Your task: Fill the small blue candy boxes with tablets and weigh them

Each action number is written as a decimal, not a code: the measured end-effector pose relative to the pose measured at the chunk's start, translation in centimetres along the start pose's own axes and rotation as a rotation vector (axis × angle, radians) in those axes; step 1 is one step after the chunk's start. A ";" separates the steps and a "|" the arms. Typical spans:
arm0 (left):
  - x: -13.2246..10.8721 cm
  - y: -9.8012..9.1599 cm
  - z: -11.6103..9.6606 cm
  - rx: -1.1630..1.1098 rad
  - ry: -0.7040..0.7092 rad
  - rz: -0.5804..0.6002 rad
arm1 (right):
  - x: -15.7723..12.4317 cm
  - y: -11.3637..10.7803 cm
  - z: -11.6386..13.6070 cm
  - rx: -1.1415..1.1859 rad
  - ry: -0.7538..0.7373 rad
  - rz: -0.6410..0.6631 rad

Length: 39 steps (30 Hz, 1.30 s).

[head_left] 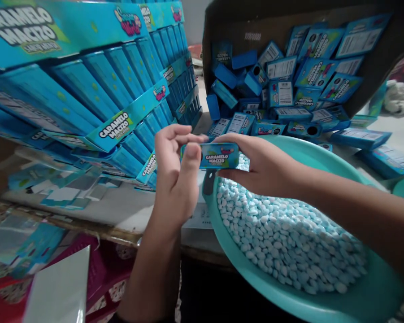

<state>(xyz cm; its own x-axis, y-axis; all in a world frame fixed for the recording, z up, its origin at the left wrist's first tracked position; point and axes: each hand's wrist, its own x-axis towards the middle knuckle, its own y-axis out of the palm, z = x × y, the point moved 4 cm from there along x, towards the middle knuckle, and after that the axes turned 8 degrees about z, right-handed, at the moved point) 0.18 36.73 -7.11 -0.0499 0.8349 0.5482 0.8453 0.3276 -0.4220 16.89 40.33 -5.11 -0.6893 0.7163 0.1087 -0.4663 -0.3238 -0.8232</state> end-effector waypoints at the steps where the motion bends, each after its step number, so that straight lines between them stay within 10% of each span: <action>1: -1.3 -0.7 0.0 0.082 0.002 -0.046 | 0.0 -0.1 -0.2 0.004 0.038 -0.024; 3: -4.3 -1.9 0.4 0.308 0.038 -0.074 | -0.1 -0.5 -0.6 0.011 0.093 -0.055; 8: -11.3 -0.7 3.9 0.806 0.026 0.647 | -0.3 -0.7 -0.5 0.034 0.040 -0.036; 15: -12.3 0.6 3.3 1.009 0.075 0.922 | -0.7 -0.1 0.4 0.017 0.001 -0.037; 39: -14.9 0.0 3.6 0.927 -0.104 0.665 | -0.4 -0.2 -0.9 0.446 0.049 -0.025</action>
<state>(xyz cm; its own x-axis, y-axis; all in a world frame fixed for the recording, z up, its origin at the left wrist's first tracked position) -1.03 25.88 -17.90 0.1798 0.9833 -0.0274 0.0053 -0.0289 -0.9996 17.77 40.62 -5.49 -0.6528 0.7522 0.0903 -0.6834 -0.5333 -0.4985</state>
